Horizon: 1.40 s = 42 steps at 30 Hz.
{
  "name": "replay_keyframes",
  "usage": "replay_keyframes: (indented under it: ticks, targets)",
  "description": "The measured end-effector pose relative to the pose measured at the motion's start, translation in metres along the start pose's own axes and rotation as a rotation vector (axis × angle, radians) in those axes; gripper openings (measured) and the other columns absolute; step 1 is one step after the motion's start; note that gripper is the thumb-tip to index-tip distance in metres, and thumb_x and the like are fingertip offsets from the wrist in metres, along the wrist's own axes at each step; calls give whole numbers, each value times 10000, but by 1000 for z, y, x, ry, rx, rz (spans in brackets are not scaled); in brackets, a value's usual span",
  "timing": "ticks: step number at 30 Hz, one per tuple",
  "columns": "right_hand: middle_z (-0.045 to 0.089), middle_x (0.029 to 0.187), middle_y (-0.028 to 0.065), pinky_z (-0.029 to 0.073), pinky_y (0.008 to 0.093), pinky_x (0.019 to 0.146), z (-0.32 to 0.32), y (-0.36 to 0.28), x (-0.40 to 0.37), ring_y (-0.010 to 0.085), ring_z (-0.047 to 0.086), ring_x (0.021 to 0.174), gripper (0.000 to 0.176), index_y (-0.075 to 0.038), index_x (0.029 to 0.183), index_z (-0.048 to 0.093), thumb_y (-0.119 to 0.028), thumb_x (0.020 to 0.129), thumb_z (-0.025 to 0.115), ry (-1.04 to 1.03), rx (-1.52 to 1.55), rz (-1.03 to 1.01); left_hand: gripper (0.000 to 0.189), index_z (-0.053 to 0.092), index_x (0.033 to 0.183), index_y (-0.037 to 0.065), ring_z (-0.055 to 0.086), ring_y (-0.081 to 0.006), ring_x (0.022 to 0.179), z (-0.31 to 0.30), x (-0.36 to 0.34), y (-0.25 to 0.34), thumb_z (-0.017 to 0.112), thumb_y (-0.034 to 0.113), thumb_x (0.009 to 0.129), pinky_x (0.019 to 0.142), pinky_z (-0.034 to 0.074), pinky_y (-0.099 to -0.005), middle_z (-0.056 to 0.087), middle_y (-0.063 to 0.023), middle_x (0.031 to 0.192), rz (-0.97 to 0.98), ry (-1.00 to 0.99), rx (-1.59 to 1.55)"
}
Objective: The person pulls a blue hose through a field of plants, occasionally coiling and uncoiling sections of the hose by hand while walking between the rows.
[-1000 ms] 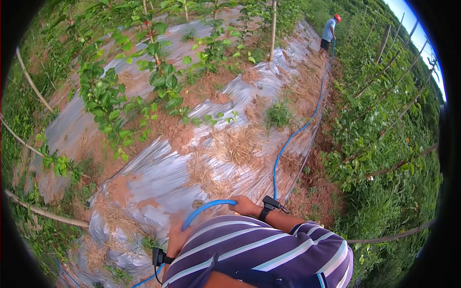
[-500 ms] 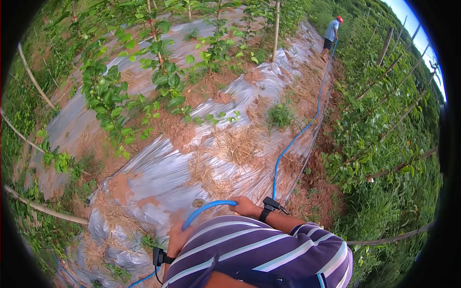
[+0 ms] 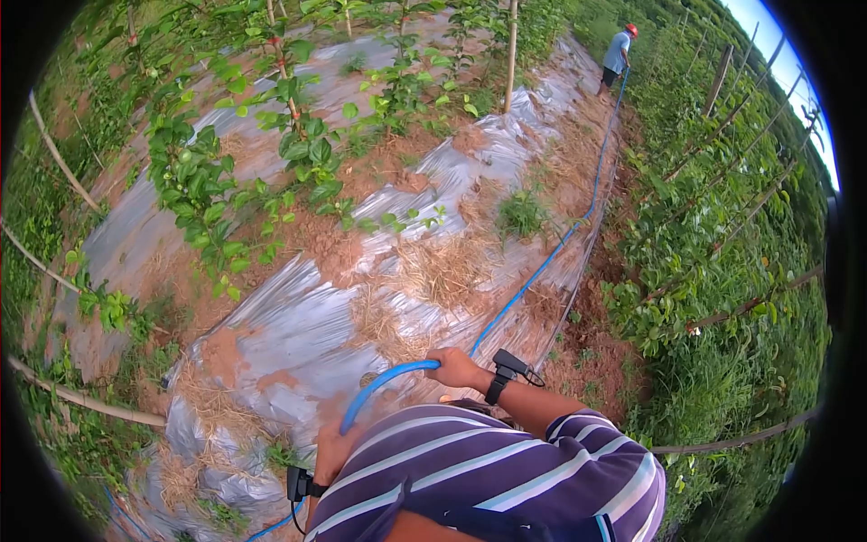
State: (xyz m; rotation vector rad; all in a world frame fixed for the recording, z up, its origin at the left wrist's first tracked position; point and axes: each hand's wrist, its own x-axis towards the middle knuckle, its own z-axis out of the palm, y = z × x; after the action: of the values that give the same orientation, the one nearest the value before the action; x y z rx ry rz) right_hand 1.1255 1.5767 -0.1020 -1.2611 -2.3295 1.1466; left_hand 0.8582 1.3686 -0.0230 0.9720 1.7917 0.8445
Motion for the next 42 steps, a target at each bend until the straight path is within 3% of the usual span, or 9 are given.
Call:
replay_keyframes:
  ticks: [9,11,18,21,23,29,32,38,42]
  targets:
    - [660,734,163,480,520,640,-44,-128,18,413,650,742,125,-100,825,654,-160,733,714,-171,-76,-450,188,688,916,-17,464,-48,614,5,7,30,735,157,863,555,385,-245,562,50,663,260,27,97]
    - [655,720,169,471,515,619,-44,-142,18,418,647,731,110,-96,824,651,-116,721,687,-171,-66,-541,285,672,889,0,593,-224,704,5,7,41,778,256,818,647,462,-368,657,-115,809,245,55,210]
    - [610,683,136,470,480,598,-98,-177,14,382,626,687,78,-97,808,623,-91,744,668,-217,-119,-691,279,670,880,12,602,-254,715,14,16,-16,786,258,822,662,471,-396,659,-145,813,278,81,60]
    - [638,720,111,491,433,599,-139,-185,14,342,645,684,134,-84,846,654,-52,719,684,-80,-69,-694,289,675,891,21,633,-262,717,4,2,-13,791,277,821,672,482,-407,659,-153,781,134,60,110]
    - [664,750,98,505,374,608,-165,-181,14,277,661,673,202,-69,882,683,8,696,705,20,11,-603,245,649,845,20,468,-93,641,-2,3,-37,774,230,866,577,397,-293,522,-5,670,146,62,213]
    - [657,719,86,487,305,606,-213,-122,30,146,636,650,170,-46,846,673,43,703,694,369,113,-393,296,627,735,28,451,-83,624,-2,-4,-60,766,246,878,557,380,-288,489,7,618,183,190,159]
    - [664,729,92,487,306,621,-215,-82,43,142,634,673,147,-36,847,670,45,726,693,406,197,-285,343,679,874,10,566,-210,669,5,2,-5,752,345,857,646,464,-371,604,-147,719,34,190,8]
    - [656,730,79,487,309,641,-227,-47,52,124,611,698,100,-26,850,666,34,771,682,408,192,-292,289,650,858,8,453,-71,625,33,28,170,734,281,903,537,382,-316,528,-56,631,280,132,96]
    - [676,745,80,490,296,637,-237,-8,50,131,627,693,120,-35,863,678,38,768,674,477,254,-289,291,635,827,10,421,-72,589,71,50,238,736,273,899,515,365,-310,501,-41,606,461,18,22]
